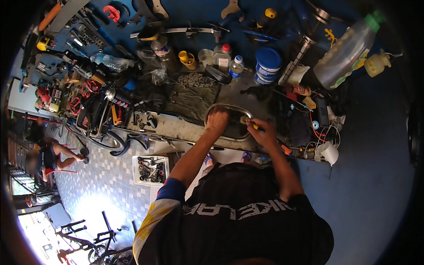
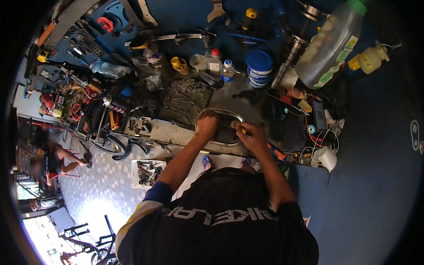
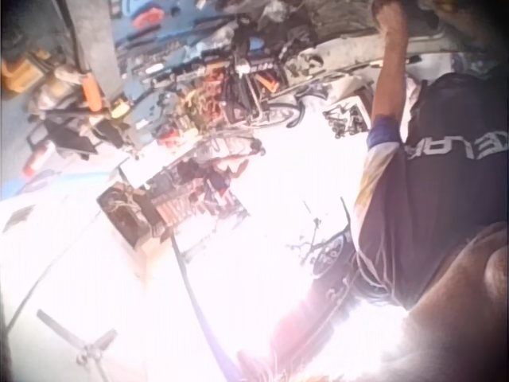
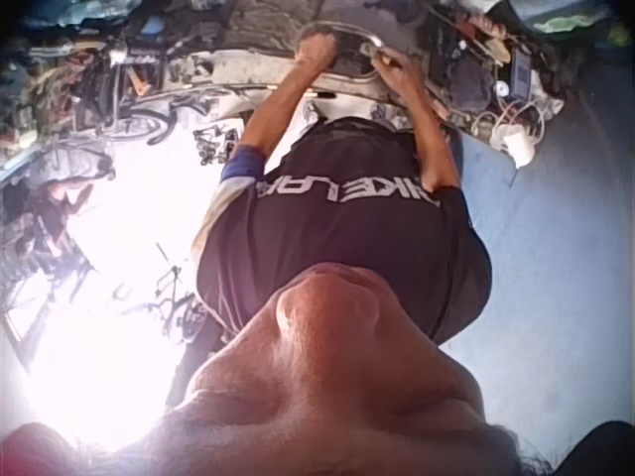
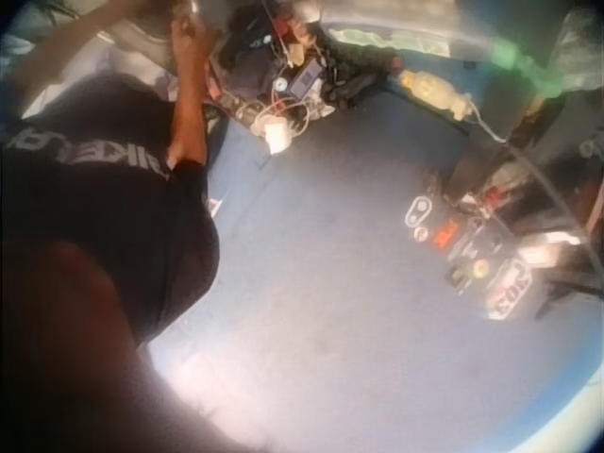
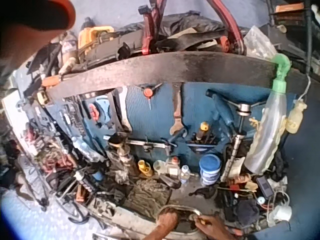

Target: The person cleans a bicycle chain by hand and with a brush, scrubbing it over a metal tray to collect debris. They repeatedly dip the brush into a container and scrub the chain, then place the cleaned chain on the workbench.

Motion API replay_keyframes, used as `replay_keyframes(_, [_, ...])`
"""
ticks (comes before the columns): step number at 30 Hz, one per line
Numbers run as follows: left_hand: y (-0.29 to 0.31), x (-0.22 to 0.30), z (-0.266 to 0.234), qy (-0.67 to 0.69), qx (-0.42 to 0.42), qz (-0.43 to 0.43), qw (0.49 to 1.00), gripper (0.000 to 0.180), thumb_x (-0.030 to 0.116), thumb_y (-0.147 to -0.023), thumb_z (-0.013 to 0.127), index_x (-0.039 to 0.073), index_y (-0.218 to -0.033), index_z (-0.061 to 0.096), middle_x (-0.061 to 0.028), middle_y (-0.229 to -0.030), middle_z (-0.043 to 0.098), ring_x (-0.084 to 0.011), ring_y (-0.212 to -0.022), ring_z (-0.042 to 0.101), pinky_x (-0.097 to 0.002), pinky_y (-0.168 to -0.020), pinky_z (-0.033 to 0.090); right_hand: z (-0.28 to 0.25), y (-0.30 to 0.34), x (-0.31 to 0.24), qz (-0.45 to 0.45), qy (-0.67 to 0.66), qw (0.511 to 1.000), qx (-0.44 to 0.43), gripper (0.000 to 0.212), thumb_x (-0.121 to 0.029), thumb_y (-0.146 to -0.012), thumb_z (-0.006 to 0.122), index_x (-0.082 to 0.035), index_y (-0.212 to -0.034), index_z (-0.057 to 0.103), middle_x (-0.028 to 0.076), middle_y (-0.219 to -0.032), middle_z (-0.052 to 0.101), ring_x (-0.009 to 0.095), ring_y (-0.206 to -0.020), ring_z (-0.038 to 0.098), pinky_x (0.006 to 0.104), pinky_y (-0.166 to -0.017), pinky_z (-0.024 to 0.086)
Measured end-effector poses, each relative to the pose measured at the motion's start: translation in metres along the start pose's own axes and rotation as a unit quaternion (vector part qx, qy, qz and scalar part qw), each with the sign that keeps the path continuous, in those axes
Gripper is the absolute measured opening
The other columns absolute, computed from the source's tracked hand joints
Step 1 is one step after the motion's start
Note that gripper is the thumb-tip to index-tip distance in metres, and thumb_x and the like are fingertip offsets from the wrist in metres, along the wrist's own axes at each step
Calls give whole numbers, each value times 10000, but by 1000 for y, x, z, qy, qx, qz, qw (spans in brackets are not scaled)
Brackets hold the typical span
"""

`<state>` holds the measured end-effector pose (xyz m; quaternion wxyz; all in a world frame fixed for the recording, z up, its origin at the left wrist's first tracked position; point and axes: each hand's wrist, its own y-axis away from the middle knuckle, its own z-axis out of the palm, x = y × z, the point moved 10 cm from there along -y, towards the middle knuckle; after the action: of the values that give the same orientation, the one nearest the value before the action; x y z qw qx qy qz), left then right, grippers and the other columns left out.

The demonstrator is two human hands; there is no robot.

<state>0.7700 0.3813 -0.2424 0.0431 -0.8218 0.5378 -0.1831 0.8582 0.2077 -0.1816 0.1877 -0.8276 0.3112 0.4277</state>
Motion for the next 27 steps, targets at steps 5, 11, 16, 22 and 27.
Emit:
replay_keyframes(5, [-3, -6, 10, 26, -81, -39, 996, 170, 89, -862, 624, 38, -986, 728, -194, -1072, 701, -383, -1008, 700, -481, -832, 606, 9, 0, 4, -36, 29, 999, -18, 315, -312, -874, 768, -67, -1073, 765, 159, -958, 759, 327, -891, 746, 391, -786, 562])
replay_keyframes(11, [11, -31, 7, 263, -51, -194, 944, 132, 122, -860, 681, 35, -959, 687, -217, -959, 726, -410, -862, 732, -497, -764, 576, 14, -8, 11, -31, -14, 999, -15, 279, -295, -941, 752, -54, -1081, 746, 121, -908, 755, 271, -868, 751, 325, -755, 545])
replay_keyframes(16, [27, -29, -24, 347, 73, -169, 920, 191, 51, -858, 670, 44, -1047, 635, -169, -914, 715, -389, -801, 729, -458, -699, 574, 34, -22, -7, 29, -219, 974, -47, 255, -245, -1022, 681, -9, -1105, 730, 41, -862, 729, 103, -810, 681, 259, -738, 529])
replay_keyframes(22, [36, -39, -52, 355, 119, -159, 913, 373, 19, -868, 661, 55, -1206, 508, -149, -881, 712, -315, -744, 731, -402, -666, 569, 36, -27, -42, -4, -99, 993, -66, 258, -206, -1012, 679, 15, -1140, 722, 49, -844, 713, 85, -801, 656, 258, -726, 523])
replay_keyframes(27, [44, -50, -52, 467, 120, -204, 852, 378, -12, -886, 669, 31, -1217, 491, -116, -866, 726, -212, -770, 742, -343, -651, 569, 51, -34, -37, 4, -151, 983, -104, 271, -217, -1022, 668, 16, -1154, 713, 80, -950, 752, 118, -851, 696, 267, -765, 543])
